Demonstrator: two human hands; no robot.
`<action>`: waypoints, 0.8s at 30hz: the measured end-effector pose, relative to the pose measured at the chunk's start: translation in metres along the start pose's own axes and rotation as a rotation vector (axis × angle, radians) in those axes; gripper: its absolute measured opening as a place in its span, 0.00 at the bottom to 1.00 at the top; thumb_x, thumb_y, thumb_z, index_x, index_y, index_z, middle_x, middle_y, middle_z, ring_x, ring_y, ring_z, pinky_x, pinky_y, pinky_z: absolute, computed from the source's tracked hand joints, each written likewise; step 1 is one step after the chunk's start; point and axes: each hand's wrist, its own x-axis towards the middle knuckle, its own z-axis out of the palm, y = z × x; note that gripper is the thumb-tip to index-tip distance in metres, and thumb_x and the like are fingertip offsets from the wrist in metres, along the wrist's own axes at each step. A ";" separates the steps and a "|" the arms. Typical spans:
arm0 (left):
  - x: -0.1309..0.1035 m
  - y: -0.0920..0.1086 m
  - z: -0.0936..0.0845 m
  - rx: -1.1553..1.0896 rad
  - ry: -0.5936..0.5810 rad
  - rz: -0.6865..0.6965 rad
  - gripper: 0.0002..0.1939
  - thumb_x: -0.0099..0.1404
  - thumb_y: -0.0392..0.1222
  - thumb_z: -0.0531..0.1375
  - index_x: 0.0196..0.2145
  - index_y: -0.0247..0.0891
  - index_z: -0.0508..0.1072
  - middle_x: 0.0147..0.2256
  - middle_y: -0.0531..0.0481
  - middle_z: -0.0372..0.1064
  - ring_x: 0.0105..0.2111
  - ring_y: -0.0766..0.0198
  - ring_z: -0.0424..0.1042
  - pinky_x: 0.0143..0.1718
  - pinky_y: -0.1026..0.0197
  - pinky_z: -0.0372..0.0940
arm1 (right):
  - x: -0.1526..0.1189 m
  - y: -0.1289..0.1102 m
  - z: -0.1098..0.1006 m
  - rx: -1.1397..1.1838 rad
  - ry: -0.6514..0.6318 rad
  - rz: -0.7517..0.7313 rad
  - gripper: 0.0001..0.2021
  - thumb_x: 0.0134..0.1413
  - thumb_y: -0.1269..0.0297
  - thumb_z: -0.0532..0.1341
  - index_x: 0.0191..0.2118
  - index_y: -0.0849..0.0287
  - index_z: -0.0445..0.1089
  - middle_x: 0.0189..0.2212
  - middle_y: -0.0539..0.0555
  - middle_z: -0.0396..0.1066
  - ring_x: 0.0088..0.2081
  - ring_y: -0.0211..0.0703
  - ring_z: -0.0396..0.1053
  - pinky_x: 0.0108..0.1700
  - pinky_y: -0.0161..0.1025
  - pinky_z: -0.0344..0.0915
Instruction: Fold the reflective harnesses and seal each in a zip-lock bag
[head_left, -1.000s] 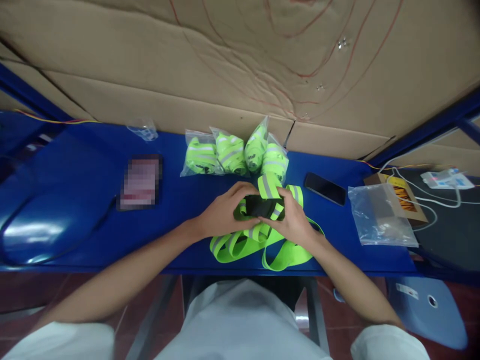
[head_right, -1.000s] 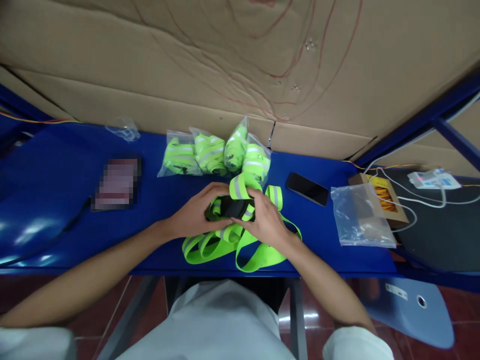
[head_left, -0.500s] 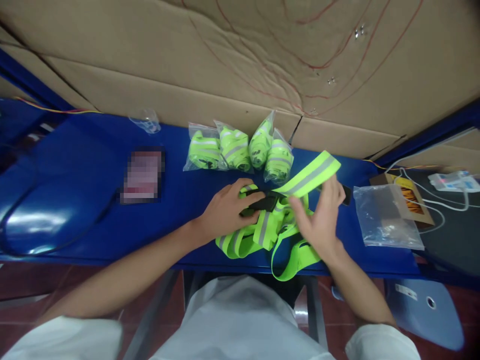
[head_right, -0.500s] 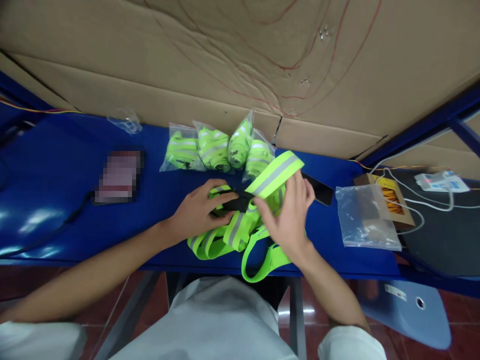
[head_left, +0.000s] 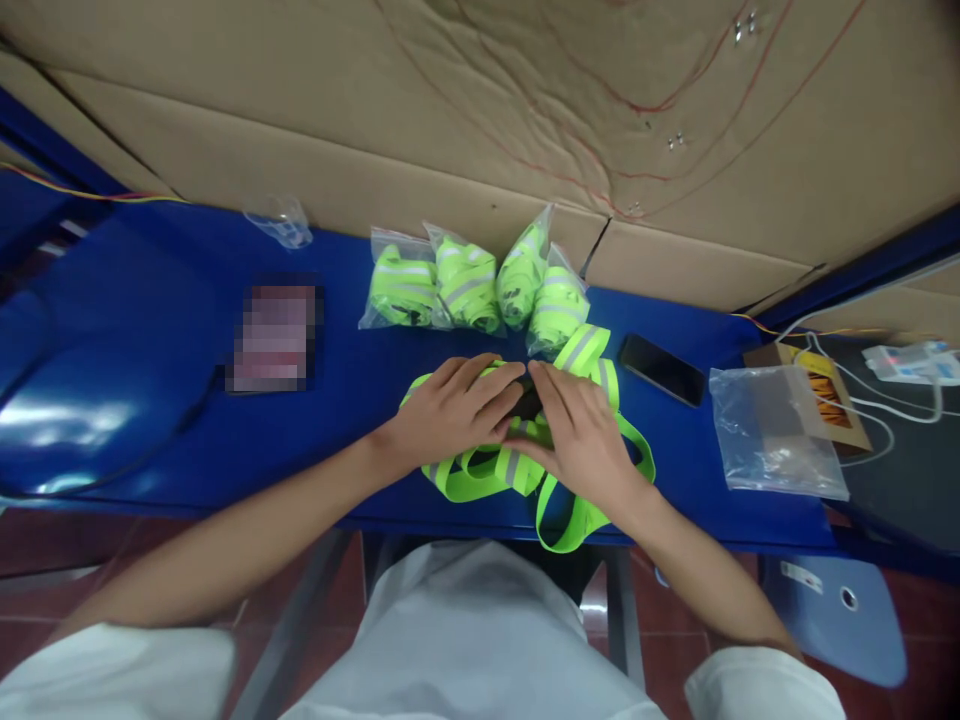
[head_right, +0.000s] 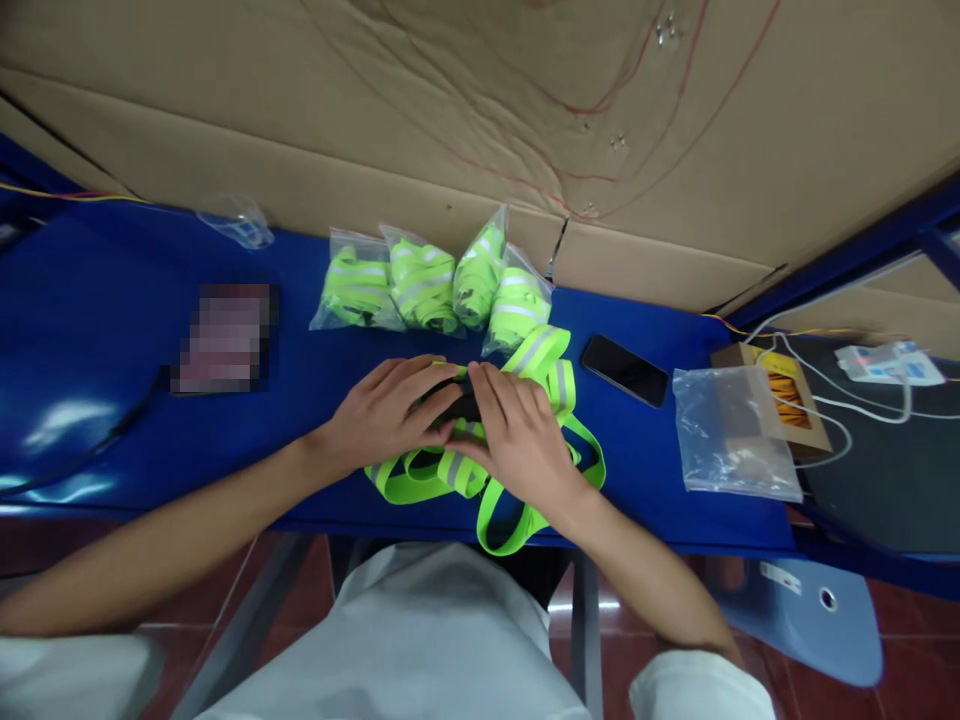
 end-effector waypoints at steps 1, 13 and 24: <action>0.000 -0.001 0.001 0.009 -0.013 0.019 0.16 0.73 0.45 0.55 0.54 0.42 0.75 0.53 0.39 0.73 0.57 0.46 0.72 0.53 0.49 0.68 | -0.001 0.001 0.000 0.006 -0.008 -0.008 0.38 0.68 0.50 0.58 0.72 0.69 0.48 0.63 0.70 0.65 0.62 0.63 0.65 0.62 0.55 0.62; 0.003 -0.009 0.003 -0.094 -0.069 0.066 0.15 0.70 0.47 0.60 0.50 0.38 0.74 0.55 0.37 0.69 0.56 0.49 0.72 0.57 0.50 0.68 | -0.002 0.013 -0.004 0.051 -0.110 -0.011 0.32 0.70 0.50 0.55 0.70 0.66 0.56 0.59 0.69 0.69 0.58 0.63 0.67 0.58 0.57 0.66; 0.007 -0.020 -0.054 0.037 -0.106 -0.110 0.23 0.75 0.44 0.54 0.64 0.36 0.64 0.58 0.39 0.68 0.56 0.49 0.72 0.58 0.49 0.67 | -0.031 0.070 -0.056 -0.031 0.140 0.141 0.27 0.72 0.51 0.49 0.65 0.64 0.66 0.51 0.66 0.76 0.50 0.53 0.76 0.50 0.47 0.71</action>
